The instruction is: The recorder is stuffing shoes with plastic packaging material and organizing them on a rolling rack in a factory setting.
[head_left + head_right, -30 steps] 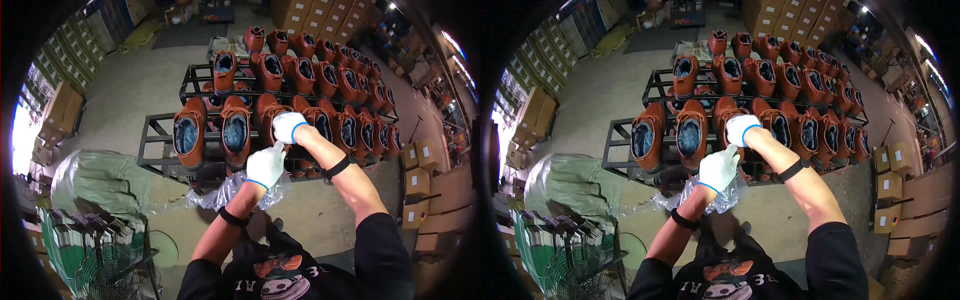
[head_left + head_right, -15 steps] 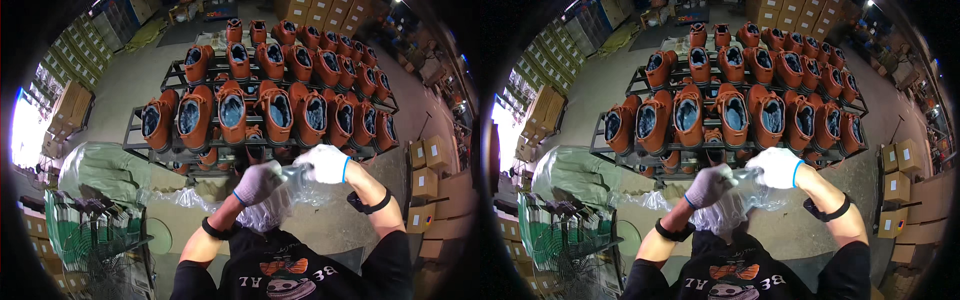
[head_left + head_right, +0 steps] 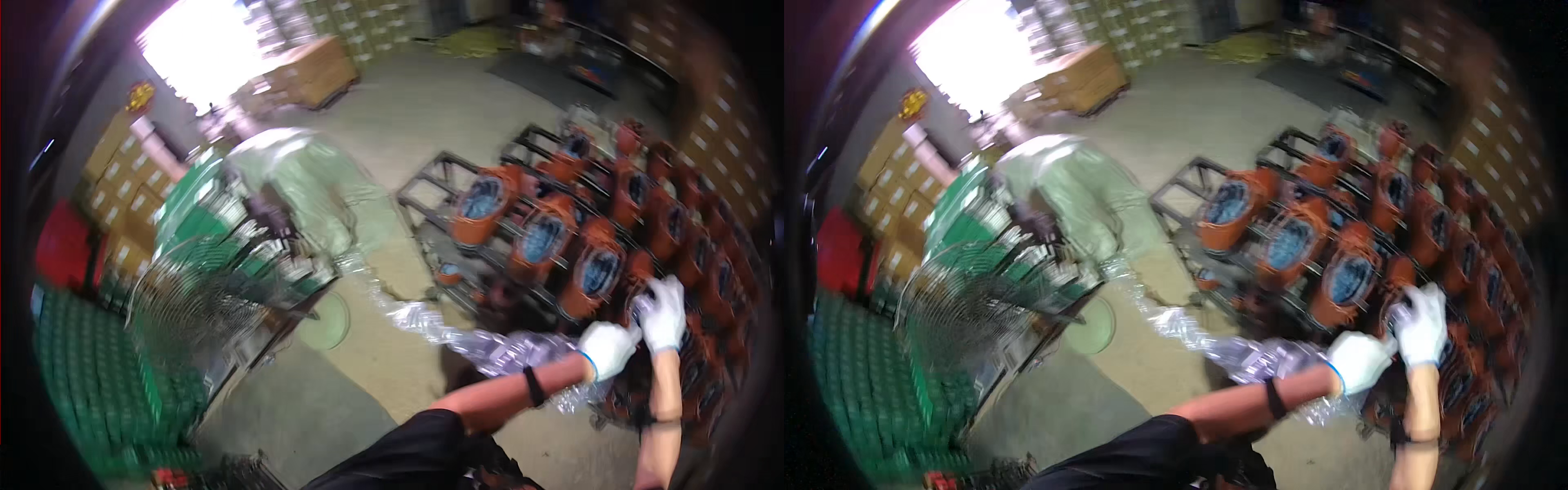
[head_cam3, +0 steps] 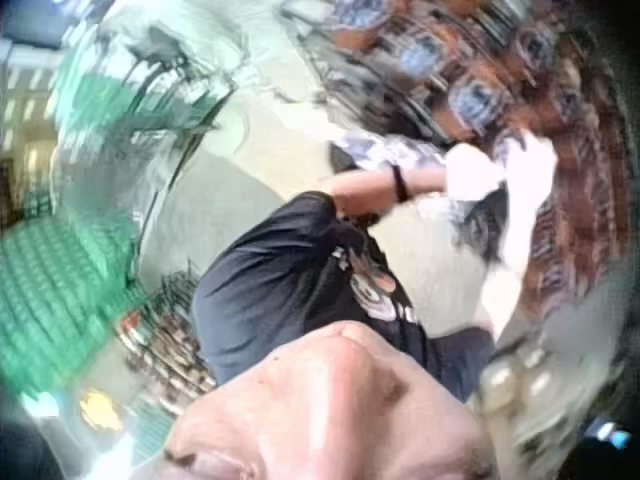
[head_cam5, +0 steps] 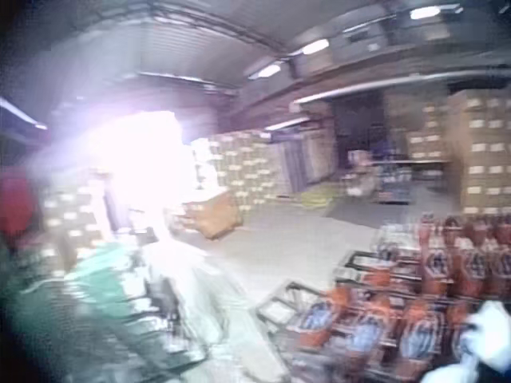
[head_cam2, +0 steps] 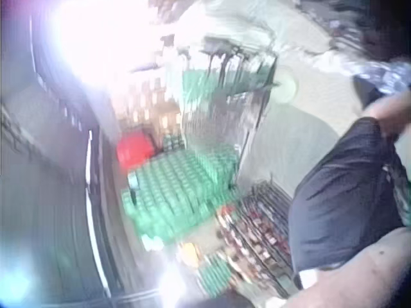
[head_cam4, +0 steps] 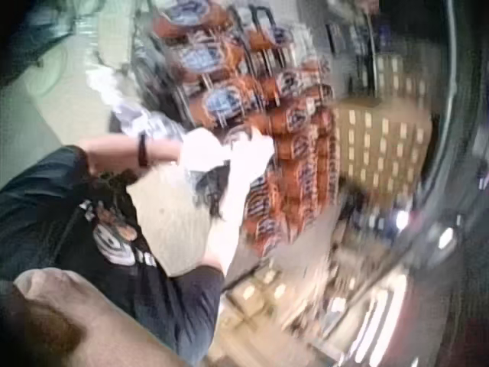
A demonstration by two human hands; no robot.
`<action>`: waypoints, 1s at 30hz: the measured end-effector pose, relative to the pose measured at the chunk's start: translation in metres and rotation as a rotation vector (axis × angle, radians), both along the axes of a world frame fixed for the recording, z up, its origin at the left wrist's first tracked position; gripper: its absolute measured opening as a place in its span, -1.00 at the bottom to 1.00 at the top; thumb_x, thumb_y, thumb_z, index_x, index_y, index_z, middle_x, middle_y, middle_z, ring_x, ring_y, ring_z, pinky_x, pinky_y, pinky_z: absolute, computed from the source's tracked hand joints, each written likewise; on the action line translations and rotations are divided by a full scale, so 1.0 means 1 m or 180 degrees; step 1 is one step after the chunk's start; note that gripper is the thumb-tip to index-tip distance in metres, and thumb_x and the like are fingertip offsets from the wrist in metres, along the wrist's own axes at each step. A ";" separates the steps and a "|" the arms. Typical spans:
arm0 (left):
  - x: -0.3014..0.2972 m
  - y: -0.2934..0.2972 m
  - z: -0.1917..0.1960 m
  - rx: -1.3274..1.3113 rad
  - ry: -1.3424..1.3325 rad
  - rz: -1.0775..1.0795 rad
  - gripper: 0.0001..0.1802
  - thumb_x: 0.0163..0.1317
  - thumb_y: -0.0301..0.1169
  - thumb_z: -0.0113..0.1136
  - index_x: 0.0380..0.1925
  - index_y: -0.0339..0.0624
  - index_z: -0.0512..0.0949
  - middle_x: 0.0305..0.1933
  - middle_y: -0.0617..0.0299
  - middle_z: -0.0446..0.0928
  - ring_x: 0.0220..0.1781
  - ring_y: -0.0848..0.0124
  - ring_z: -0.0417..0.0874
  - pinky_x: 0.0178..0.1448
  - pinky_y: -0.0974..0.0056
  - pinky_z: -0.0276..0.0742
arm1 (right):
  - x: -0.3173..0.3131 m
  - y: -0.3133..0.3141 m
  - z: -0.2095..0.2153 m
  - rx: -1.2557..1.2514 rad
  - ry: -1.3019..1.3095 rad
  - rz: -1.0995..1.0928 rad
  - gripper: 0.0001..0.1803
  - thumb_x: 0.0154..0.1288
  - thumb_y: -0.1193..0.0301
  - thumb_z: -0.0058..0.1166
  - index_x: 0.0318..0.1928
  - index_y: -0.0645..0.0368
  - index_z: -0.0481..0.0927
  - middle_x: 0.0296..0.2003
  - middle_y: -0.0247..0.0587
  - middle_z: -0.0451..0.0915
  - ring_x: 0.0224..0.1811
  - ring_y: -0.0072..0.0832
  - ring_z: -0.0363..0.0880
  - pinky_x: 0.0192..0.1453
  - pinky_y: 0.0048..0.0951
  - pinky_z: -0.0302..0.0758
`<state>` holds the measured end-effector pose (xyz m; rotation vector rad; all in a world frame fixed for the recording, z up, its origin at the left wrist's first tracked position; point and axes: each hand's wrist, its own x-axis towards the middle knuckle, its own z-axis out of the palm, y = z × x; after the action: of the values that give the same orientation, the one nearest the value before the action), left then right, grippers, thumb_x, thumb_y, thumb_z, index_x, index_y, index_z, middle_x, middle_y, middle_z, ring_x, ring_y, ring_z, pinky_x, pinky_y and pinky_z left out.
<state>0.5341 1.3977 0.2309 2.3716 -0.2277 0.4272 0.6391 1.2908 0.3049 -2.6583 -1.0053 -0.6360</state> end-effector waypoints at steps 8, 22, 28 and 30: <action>-0.002 -0.011 -0.031 -0.0278 -0.0020 -0.0100 -0.73 0.31 -0.31 0.32 -0.07 -0.18 0.63 -0.46 -0.03 0.71 -0.34 -0.08 0.80 -0.22 -0.10 0.67 | 0.039 -0.011 -0.030 -0.2031 0.1503 -0.0424 -0.66 0.33 0.48 0.06 0.04 0.27 0.76 0.04 0.19 0.75 0.21 0.08 0.66 0.40 -0.02 0.54; -0.097 -0.064 0.012 -0.1724 0.1203 -0.1138 -0.79 0.30 -0.33 0.40 -0.12 -0.13 0.68 -0.24 -0.03 0.70 -0.18 -0.01 0.73 -0.05 0.06 0.63 | -0.123 -0.194 0.072 0.0290 0.1507 0.0472 -0.66 0.16 0.37 0.39 -0.03 0.15 0.75 -0.22 -0.04 0.77 -0.20 -0.10 0.77 -0.10 -0.24 0.68; -0.053 -0.002 0.068 -0.2218 0.0941 0.0431 -0.96 0.28 -0.49 0.36 -0.32 -0.17 0.67 -0.42 0.03 0.67 -0.37 0.06 0.77 -0.23 0.09 0.69 | -0.107 -0.261 0.080 0.1656 0.2065 0.0111 -0.77 0.38 0.39 0.18 -0.16 0.28 0.81 -0.22 -0.13 0.84 -0.26 -0.34 0.80 -0.10 -0.29 0.72; -0.038 0.042 0.051 -0.1882 0.0552 -0.0790 -0.91 0.36 -0.44 0.30 -0.22 -0.21 0.71 -0.31 0.06 0.75 -0.24 0.28 0.83 -0.13 0.20 0.71 | -0.085 -0.268 0.088 0.2932 0.2464 -0.0151 -0.70 0.38 0.44 0.14 -0.03 0.35 0.81 -0.16 -0.19 0.82 -0.19 -0.44 0.77 -0.03 -0.36 0.70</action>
<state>0.4960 1.4400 0.2815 1.7599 -0.2681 0.1391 0.5542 1.0224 0.3924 -1.8130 -0.2930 0.0004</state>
